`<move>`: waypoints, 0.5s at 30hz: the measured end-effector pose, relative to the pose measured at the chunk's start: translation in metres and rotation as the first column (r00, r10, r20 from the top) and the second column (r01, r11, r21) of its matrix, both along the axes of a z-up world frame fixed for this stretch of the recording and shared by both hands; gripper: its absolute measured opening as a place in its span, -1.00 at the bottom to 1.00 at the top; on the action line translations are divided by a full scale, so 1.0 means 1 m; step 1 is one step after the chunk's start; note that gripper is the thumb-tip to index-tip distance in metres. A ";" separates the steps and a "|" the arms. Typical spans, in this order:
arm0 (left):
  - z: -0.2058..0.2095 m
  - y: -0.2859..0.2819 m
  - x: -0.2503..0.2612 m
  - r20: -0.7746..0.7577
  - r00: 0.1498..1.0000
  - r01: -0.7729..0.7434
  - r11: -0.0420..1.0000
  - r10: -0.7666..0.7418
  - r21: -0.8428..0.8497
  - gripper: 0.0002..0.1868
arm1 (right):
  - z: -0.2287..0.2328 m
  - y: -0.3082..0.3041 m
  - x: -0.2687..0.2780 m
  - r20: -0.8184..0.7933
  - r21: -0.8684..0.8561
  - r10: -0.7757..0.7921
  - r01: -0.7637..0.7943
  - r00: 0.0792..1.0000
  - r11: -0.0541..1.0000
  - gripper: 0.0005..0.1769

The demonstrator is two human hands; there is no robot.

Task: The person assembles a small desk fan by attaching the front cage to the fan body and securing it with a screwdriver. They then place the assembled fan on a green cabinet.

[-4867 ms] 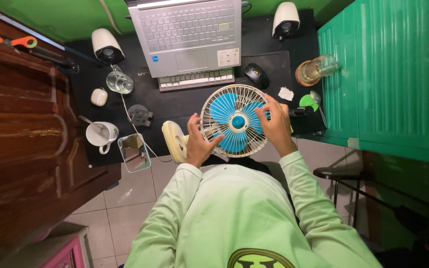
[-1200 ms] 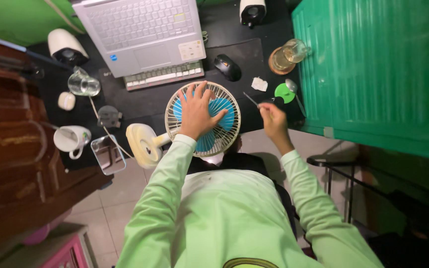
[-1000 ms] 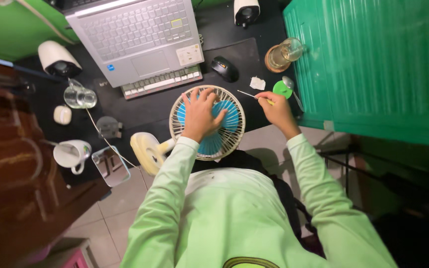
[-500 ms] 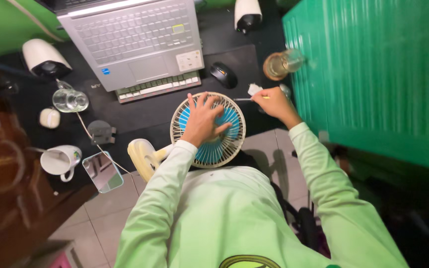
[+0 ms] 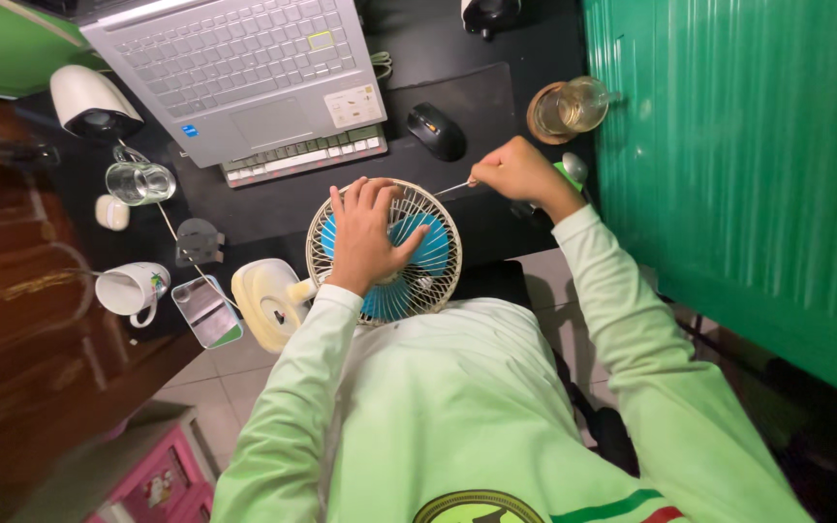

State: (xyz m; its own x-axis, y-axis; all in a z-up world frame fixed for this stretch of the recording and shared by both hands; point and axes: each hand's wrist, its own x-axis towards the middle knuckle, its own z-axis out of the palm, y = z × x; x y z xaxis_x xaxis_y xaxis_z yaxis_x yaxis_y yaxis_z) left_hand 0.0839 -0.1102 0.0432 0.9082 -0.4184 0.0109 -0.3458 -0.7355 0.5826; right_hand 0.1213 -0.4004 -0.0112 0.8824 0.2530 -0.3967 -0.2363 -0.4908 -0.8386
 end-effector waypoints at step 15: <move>0.015 -0.014 0.017 -0.132 0.975 0.196 0.971 -0.178 0.136 -0.21 | 0.009 -0.003 0.017 -0.314 0.003 -0.099 0.105 0.944 0.994 -0.77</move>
